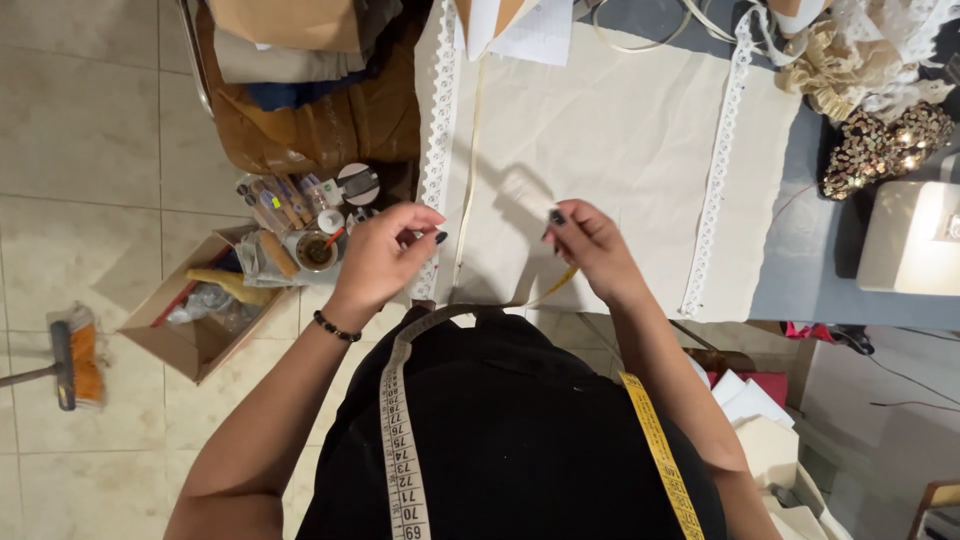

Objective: Measuring and pinning lace trim onto a fabric panel on a workbench in a sewing factory.

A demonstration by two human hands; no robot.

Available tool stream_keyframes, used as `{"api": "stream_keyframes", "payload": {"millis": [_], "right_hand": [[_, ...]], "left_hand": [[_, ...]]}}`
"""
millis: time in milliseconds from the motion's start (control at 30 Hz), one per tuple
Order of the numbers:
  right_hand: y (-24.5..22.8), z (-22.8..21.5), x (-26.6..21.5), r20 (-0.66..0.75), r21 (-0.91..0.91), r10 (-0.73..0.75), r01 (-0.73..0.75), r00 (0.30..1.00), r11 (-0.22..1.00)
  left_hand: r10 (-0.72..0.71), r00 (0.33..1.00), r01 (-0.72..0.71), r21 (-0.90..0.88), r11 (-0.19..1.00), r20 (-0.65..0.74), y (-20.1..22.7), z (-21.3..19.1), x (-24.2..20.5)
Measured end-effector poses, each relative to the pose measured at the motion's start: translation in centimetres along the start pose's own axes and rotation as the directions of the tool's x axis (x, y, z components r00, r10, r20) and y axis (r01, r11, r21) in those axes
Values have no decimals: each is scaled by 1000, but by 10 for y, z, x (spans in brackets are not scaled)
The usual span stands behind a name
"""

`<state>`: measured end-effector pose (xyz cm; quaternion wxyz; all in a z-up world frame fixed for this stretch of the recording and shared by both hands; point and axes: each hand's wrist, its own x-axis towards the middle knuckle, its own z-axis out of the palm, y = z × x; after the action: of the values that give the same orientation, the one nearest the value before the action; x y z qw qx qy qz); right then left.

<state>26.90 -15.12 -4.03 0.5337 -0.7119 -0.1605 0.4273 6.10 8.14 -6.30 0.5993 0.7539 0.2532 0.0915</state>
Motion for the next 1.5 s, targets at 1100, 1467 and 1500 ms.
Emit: {"api": "stream_keyframes", "payload": {"millis": [1100, 1467, 1500], "right_hand": [[27, -48, 31, 61, 108, 105, -111, 993, 988], [-27, 12, 113, 189, -343, -322, 370, 927, 863], [-19, 13, 127, 198, -423, -337, 390, 920, 818]], "left_hand": [[-731, 603, 158, -851, 501, -318, -17, 137, -101], [-728, 588, 74, -873, 482, -352, -6, 145, -107], [-731, 583, 78, -872, 484, -354, -11, 148, -108]]}}
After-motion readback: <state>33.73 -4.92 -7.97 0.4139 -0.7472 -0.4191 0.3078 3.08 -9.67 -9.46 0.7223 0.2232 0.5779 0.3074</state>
